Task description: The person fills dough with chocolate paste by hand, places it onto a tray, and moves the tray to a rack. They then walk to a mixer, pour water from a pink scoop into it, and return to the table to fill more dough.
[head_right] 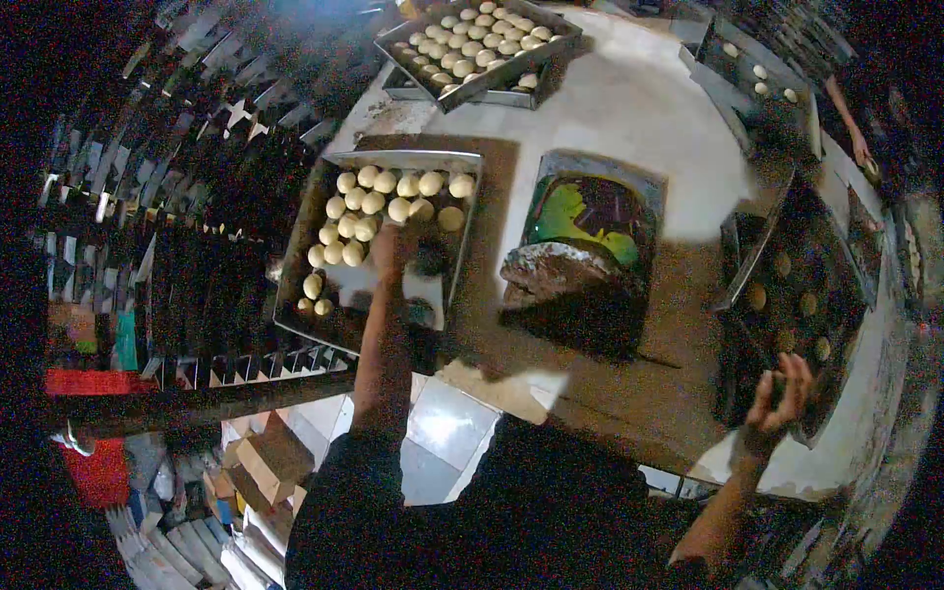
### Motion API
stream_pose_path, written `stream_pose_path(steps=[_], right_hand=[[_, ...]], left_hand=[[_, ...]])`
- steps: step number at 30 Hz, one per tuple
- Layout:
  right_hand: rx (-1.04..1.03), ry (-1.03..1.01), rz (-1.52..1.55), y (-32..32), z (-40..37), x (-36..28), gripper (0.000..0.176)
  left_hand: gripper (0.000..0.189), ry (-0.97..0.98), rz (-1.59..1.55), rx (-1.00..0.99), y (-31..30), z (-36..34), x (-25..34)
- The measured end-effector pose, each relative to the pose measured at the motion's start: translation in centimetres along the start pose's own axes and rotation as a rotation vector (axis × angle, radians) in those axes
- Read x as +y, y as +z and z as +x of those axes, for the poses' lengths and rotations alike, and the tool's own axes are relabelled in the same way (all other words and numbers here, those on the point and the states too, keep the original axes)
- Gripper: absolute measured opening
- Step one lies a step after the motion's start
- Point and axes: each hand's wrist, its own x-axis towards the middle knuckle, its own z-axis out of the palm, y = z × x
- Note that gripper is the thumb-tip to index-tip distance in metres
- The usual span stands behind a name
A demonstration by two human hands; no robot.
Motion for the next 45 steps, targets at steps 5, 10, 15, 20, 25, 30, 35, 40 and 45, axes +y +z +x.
stream_pose_path(steps=[5, 10, 15, 20, 25, 30, 35, 40, 45], right_hand=[[-0.16, -0.092, 0.193, 2.9, 1.6, -6.1, 0.025], [-0.286, 0.028, 0.643, 5.9, 0.6, -8.8, 0.026], [-0.874, 0.395, 1.263, 9.9, -2.0, -6.7, 0.032], [-0.573, -0.055, 1.04, 2.8, -0.8, -6.3, 0.039], [-0.382, -0.436, 0.895, -2.0, -2.1, -5.4, 0.051], [-0.281, -0.239, 0.975, -4.2, -5.2, -7.3, 0.029], [-0.225, -0.169, 1.064, 0.4, -10.6, -11.8, 0.015], [-0.45, -0.268, 0.965, 7.5, -15.4, -17.3, 0.041], [-0.659, -0.215, 1.036, 7.3, -20.6, -19.6, 0.04]], left_hand=[[0.044, -0.209, -0.473, -0.294, -1.6, 2.2, 4.7], [0.031, -0.016, -0.837, 0.257, -11.2, -9.1, 15.4], [0.056, 0.417, -1.203, -0.051, -17.0, -22.8, 25.8], [0.098, 0.459, -1.361, -0.35, -19.3, -29.0, 30.4], [0.032, 0.029, -1.54, -0.385, -20.5, -33.9, 32.6], [0.039, 0.383, -1.236, 0.086, -22.1, -40.2, 33.0], [0.054, 0.408, -1.386, -0.151, -23.9, -41.0, 27.5], [0.034, -0.058, -1.35, -0.235, -26.2, -43.3, 17.5], [0.034, -0.439, -1.92, -0.516, -20.6, -46.9, 12.2]])
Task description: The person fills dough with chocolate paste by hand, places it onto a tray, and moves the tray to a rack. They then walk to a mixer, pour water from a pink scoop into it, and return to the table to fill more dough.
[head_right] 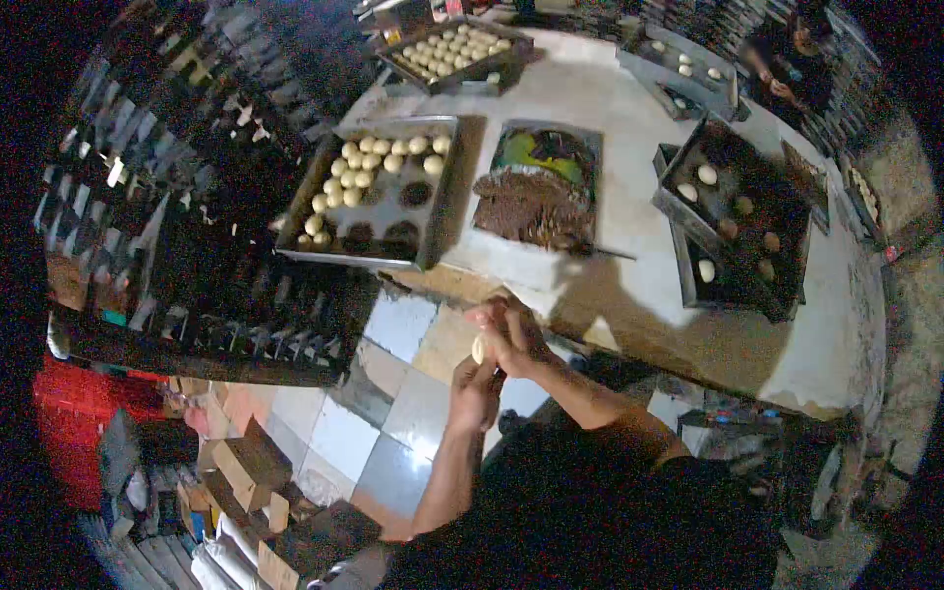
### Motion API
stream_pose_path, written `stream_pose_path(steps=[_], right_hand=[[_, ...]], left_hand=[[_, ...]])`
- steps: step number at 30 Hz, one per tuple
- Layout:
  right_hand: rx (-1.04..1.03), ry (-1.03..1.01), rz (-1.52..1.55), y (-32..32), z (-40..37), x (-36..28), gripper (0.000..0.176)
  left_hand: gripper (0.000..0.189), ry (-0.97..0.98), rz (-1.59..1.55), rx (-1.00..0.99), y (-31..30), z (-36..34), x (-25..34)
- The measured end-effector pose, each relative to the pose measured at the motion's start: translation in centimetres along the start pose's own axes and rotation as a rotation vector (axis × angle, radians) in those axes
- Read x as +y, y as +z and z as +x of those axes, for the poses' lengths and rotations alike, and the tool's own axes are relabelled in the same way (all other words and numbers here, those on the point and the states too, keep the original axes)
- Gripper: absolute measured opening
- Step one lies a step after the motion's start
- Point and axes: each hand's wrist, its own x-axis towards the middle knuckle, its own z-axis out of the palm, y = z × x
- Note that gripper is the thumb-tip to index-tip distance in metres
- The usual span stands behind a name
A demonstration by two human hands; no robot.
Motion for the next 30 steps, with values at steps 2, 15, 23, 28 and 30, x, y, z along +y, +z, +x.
stream_pose_path(steps=[2, 15, 23, 28, 30], right_hand=[[-0.041, -0.208, -0.15, -0.8, -0.1, -0.6, 0.038], [-0.238, 0.179, -1.047, -18.8, 3.7, 13.3, 0.036], [-0.293, 0.04, -1.003, -17.8, 10.3, 12.4, 0.028], [-0.625, 0.138, -0.863, -20.1, 12.6, 14.3, 0.013], [-0.632, 0.184, -0.4, -22.0, 13.4, 13.8, 0.016]], left_hand=[[0.038, -0.137, -0.251, 0.004, 0.3, 0.0, 0.2], [0.043, 0.041, -0.064, 0.047, -2.0, 9.6, 4.1], [0.049, 0.16, -0.097, 0.16, 0.3, 15.4, 5.3], [0.046, 0.084, -0.103, 0.133, 3.2, 17.6, 4.4], [0.045, 0.035, -0.122, 0.191, 3.0, 19.3, 2.4]])
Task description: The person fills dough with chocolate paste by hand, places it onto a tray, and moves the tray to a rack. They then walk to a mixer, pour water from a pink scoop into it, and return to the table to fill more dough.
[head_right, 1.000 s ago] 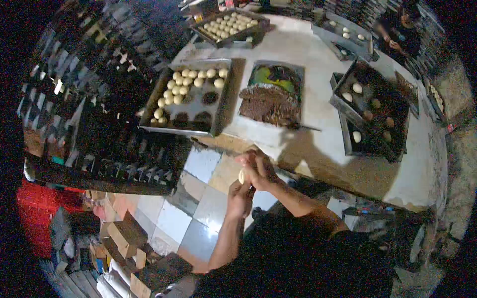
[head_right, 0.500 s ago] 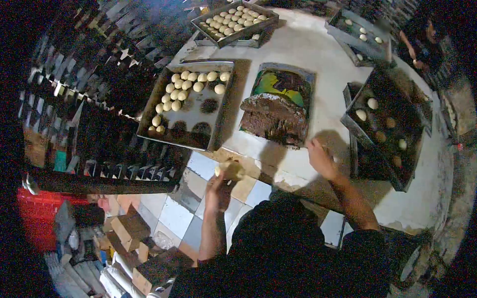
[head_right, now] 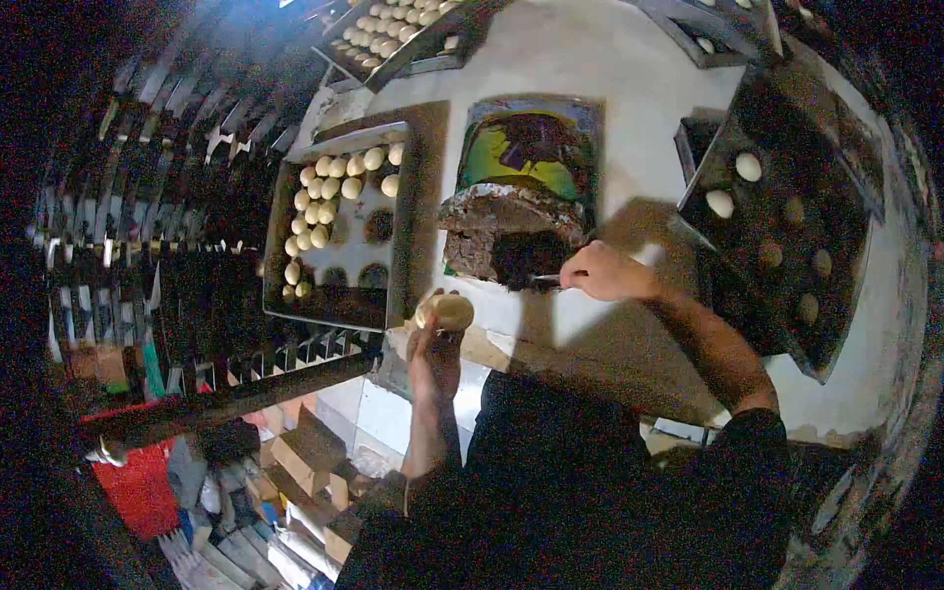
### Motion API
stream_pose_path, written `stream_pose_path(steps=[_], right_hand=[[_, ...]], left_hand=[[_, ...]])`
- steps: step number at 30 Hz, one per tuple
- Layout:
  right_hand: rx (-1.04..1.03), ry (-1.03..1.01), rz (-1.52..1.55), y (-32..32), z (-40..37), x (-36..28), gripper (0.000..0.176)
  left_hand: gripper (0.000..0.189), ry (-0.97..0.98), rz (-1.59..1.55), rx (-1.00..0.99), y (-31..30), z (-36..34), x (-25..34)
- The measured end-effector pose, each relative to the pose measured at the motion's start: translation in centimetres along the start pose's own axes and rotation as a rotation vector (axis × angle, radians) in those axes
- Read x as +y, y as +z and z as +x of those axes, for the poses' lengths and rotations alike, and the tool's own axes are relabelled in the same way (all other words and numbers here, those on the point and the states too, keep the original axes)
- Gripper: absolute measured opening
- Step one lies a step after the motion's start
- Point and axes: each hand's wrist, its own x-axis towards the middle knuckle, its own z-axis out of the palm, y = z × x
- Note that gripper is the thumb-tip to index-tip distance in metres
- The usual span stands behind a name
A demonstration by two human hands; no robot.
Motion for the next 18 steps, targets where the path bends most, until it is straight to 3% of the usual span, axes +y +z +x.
stream_pose_path(steps=[2, 5, 8, 10, 13, 14, 17, 18], right_hand=[[0.018, -0.06, 0.363, -0.4, -0.8, -0.3, 0.021], [0.408, -0.266, 0.255, 2.1, -1.6, -2.7, 0.021], [0.503, -0.139, -0.06, 4.4, -3.1, -2.9, 0.03], [0.488, -0.036, -0.219, 4.3, -4.3, -2.9, 0.04], [0.723, -0.116, -0.409, 5.3, -4.4, -1.0, 0.036], [0.554, 0.221, -0.226, 5.6, -4.5, -0.9, 0.031], [0.738, 0.009, -0.681, 5.7, -3.3, -3.3, 0.032], [0.787, 0.102, -0.409, 6.7, -2.4, -5.6, 0.028]], left_hand=[[0.046, -0.07, -0.069, 0.02, 0.1, 1.8, -2.2], [0.042, -0.286, -0.154, -0.161, 3.3, 2.5, -2.8], [0.042, -0.381, -0.187, -0.21, 5.3, 2.2, -2.4], [0.04, -0.37, -0.208, -0.197, 4.3, 2.6, -3.2], [0.041, -0.233, -0.243, -0.211, 3.4, 2.3, -3.5], [0.042, -0.205, -0.259, -0.2, 3.4, 1.9, -2.8], [0.044, -0.115, -0.271, -0.233, 2.9, 0.0, -0.9], [0.046, -0.08, -0.258, -0.262, 2.6, -0.5, -0.4]])
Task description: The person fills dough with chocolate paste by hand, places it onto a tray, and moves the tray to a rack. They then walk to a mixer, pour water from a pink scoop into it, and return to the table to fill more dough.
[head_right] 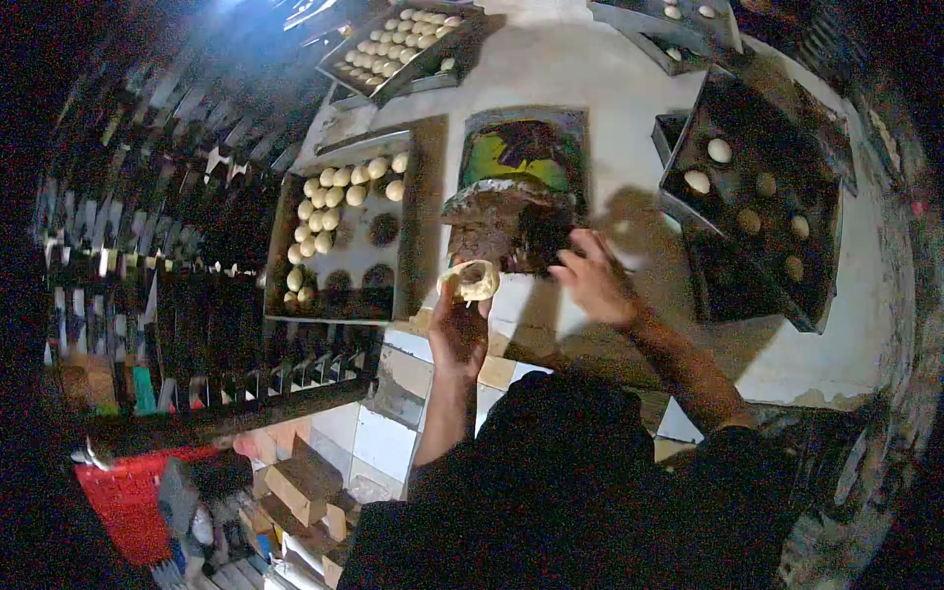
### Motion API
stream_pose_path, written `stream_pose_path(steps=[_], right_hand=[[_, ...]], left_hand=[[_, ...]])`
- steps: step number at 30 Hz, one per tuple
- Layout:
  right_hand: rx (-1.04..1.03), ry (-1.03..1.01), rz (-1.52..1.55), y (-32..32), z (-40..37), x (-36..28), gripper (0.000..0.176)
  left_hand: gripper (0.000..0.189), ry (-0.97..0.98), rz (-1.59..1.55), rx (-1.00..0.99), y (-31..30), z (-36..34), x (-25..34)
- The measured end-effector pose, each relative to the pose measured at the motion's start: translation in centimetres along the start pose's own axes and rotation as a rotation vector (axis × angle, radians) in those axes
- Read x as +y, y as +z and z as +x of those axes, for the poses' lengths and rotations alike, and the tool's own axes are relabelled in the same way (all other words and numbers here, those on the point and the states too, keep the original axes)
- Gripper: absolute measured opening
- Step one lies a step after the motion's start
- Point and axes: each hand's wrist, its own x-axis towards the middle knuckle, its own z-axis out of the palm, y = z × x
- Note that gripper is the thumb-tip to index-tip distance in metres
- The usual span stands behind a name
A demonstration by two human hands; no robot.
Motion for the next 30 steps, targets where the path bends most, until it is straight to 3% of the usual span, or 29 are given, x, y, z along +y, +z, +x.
stream_pose_path(steps=[3, 5, 6, 9, 12, 13, 14, 15, 18, 19, 21, 24, 27, 28, 30], right_hand=[[-0.215, 0.108, 0.8, -1.8, 2.4, -9.1, 0.034], [-0.237, 0.056, 0.654, -3.9, 3.0, -15.9, 0.04], [-0.079, -0.168, 0.423, -2.7, 2.3, -17.6, 0.045], [-0.068, -0.102, 0.488, -2.1, 0.3, -23.8, 0.033], [0.147, -0.39, 0.506, -3.0, -1.9, -27.7, 0.022], [0.078, -0.461, 0.562, -4.0, -2.6, -28.8, 0.022], [0.024, -0.471, 0.597, -5.3, -3.0, -30.0, 0.026], [-0.029, -0.483, 0.632, -6.2, -3.4, -31.0, 0.029], [-0.347, -0.127, 0.938, -7.4, -4.3, -31.7, 0.031], [-0.547, 0.074, 1.115, -7.6, -4.6, -31.6, 0.032], [-0.494, 0.193, 1.334, -7.0, -5.8, -31.4, 0.03], [-0.175, -0.459, 0.798, -9.4, -5.3, -31.3, 0.033], [-0.088, -0.392, 0.6, -10.5, -6.2, -30.5, 0.029], [-0.055, -0.383, 0.568, -10.7, -6.3, -29.2, 0.028], [0.006, -0.428, 0.582, -11.8, -5.4, -26.1, 0.029]], left_hand=[[0.053, 0.1, 0.116, -0.033, 0.1, -3.0, 1.0], [0.057, 0.497, 0.844, -0.043, -0.7, -5.7, 1.0], [0.061, 0.716, 1.151, -0.057, -2.2, -6.5, 1.2], [0.065, 0.801, 1.394, 0.056, -2.6, -11.7, 4.1], [0.069, 0.594, 0.534, -0.014, -2.6, -17.1, 7.5], [0.07, 0.493, 0.249, 0.007, -3.2, -18.8, 8.5], [0.068, 0.52, 0.126, -0.169, -4.5, -19.6, 9.2], [0.061, 0.53, 0.178, -0.218, -6.1, -20.6, 9.5], [0.048, 0.886, 0.524, -0.184, -6.1, -22.5, 10.2], [0.045, 0.988, 0.679, -0.157, -5.9, -23.0, 10.3], [0.044, 1.155, 0.948, -0.097, -5.7, -23.5, 10.1], [0.042, 1.289, 1.247, 0.129, -4.0, -23.4, 9.2], [0.045, 1.156, 1.502, 0.154, -0.6, -23.2, 8.5], [0.052, 1.14, 1.425, 0.064, -1.0, -22.1, 7.8], [0.056, 0.911, 1.009, -0.066, 0.9, -19.9, 5.7]])
